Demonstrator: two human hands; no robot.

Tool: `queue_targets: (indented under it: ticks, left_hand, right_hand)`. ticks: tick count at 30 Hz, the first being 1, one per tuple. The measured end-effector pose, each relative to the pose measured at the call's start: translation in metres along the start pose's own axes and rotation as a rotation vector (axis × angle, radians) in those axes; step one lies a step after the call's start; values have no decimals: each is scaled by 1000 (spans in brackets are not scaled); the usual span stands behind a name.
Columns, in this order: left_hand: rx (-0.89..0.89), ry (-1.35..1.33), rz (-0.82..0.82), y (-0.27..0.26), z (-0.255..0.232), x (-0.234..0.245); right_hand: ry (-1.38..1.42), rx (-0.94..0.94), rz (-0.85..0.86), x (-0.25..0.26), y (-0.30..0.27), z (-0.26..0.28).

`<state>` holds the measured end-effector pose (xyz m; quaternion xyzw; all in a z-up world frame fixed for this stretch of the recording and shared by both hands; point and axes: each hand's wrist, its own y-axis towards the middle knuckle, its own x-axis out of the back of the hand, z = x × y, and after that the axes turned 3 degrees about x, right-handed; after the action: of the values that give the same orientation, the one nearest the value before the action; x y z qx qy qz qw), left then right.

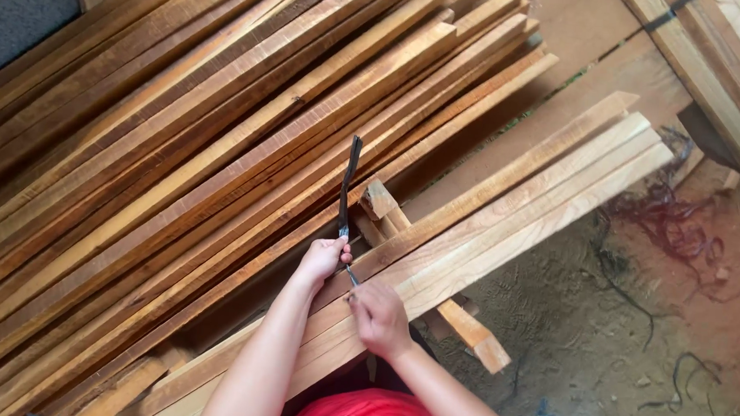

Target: The recorder is organizing and bundling thin wooden slats in a workshop area.

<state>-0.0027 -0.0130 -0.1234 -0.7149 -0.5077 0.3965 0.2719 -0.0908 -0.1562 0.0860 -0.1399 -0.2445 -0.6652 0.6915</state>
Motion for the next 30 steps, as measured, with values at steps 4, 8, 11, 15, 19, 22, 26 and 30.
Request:
queue_targets:
  ticks: [4,8,11,15,19,22,26,30]
  left_hand:
    - [121,-75,3,-20,-15,-9]
    - [12,17,-64,-9,-27,-10]
    - [42,27,-103,-5,-12,-9]
    - [-48,-56,20,30,27,4]
    - [-16,-53,-12,18,7,-5]
    - [8,-170,-7,14,6,-7]
    - [-22,-45,-53,11,9,-6]
    - [-56,22,-66,8,1,-8]
  right_hand:
    - [65,12,-132,-1,38,9]
    - [100,-322,-21,-27,81,-15]
    - [112,-468,-16,-44,84,-32]
    - [140,-508,13,-29,79,-8]
    - [158,-422,14,-2,44,17]
    - [63,-271,-8,-7,10,5]
    - [18,-200,46,-12,-10,5]
    - [-67,-49,42,-12,-16,8]
